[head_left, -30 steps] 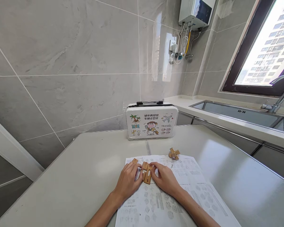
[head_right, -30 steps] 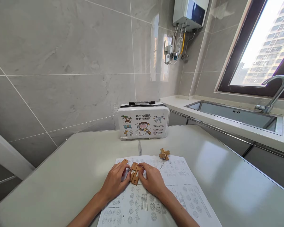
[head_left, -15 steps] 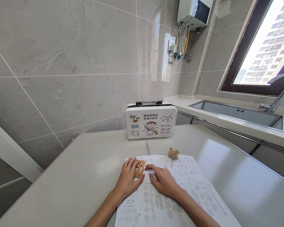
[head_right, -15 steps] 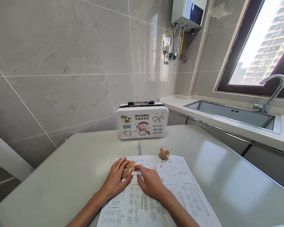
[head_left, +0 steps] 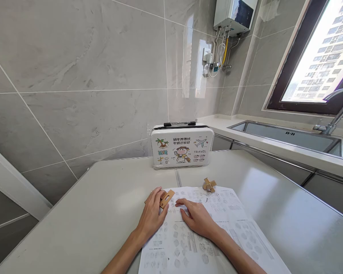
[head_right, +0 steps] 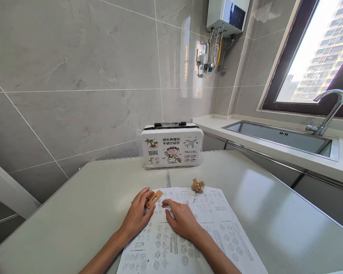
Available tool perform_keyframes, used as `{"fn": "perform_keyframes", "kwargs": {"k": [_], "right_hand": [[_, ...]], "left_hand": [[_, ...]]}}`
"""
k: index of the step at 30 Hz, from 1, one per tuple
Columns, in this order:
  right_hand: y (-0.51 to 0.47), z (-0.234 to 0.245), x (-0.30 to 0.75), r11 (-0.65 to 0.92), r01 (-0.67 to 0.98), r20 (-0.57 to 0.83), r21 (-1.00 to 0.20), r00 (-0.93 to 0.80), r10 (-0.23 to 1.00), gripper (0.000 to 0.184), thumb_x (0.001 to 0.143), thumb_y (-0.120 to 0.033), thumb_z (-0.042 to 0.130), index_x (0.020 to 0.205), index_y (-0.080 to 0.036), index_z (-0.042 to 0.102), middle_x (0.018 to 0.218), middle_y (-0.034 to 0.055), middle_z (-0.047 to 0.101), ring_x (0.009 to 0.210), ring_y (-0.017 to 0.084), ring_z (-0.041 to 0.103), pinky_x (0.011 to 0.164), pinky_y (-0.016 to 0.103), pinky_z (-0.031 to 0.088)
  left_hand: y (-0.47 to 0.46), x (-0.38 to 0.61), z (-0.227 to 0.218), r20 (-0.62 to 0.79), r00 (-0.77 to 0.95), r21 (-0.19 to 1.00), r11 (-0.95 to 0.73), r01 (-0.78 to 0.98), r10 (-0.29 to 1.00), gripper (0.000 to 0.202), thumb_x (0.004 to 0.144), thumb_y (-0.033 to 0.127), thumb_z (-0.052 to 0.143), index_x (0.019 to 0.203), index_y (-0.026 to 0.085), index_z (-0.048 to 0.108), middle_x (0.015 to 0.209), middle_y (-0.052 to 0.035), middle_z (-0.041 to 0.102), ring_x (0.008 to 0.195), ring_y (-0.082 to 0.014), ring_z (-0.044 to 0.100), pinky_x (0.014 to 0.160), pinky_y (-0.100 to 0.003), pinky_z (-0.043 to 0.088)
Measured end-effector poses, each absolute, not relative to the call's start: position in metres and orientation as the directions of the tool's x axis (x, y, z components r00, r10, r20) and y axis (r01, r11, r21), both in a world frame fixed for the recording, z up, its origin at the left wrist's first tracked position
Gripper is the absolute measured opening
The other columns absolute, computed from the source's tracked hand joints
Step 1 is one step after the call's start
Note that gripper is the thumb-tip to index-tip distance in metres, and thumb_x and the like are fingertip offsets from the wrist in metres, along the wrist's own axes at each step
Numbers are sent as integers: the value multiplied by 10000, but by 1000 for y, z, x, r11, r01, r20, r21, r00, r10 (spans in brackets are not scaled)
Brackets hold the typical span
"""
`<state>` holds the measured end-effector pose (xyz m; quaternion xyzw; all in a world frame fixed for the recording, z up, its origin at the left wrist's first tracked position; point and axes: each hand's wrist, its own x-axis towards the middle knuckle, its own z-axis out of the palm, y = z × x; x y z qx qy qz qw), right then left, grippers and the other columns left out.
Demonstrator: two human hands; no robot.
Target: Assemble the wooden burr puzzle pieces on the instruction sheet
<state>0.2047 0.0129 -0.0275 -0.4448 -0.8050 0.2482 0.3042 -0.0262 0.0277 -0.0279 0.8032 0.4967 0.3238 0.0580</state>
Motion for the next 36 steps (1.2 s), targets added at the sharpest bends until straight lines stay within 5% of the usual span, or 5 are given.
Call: {"fn": "perform_keyframes", "kwargs": {"k": [5, 10, 36], "right_hand": [[13, -28, 204, 491, 555, 282, -671, -422, 862, 324, 973, -203, 442, 1239, -258, 618, 1178, 26, 750, 909, 213, 722, 825, 332, 487], [14, -31, 204, 478, 577, 270, -662, -411, 871, 299, 979, -219, 442, 1206, -244, 636, 1120, 39, 763, 911, 221, 723, 810, 331, 485], [17, -32, 204, 486, 609, 330, -627, -357, 874, 250, 979, -208, 432, 1114, -234, 642, 1058, 33, 760, 809, 195, 703, 749, 314, 469]], "left_hand": [[14, -15, -14, 438, 476, 414, -641, 647, 763, 185, 976, 171, 496, 1120, 238, 590, 1040, -56, 707, 934, -210, 686, 807, -330, 531], [7, -10, -23, 389, 666, 273, -771, 576, 636, 181, 902, 93, 491, 977, 220, 595, 579, 49, 591, 498, -147, 577, 553, -272, 397], [7, -10, -21, 396, 673, 243, -778, 579, 625, 197, 908, 97, 481, 979, 226, 613, 594, 46, 620, 495, -141, 585, 556, -253, 397]]}}
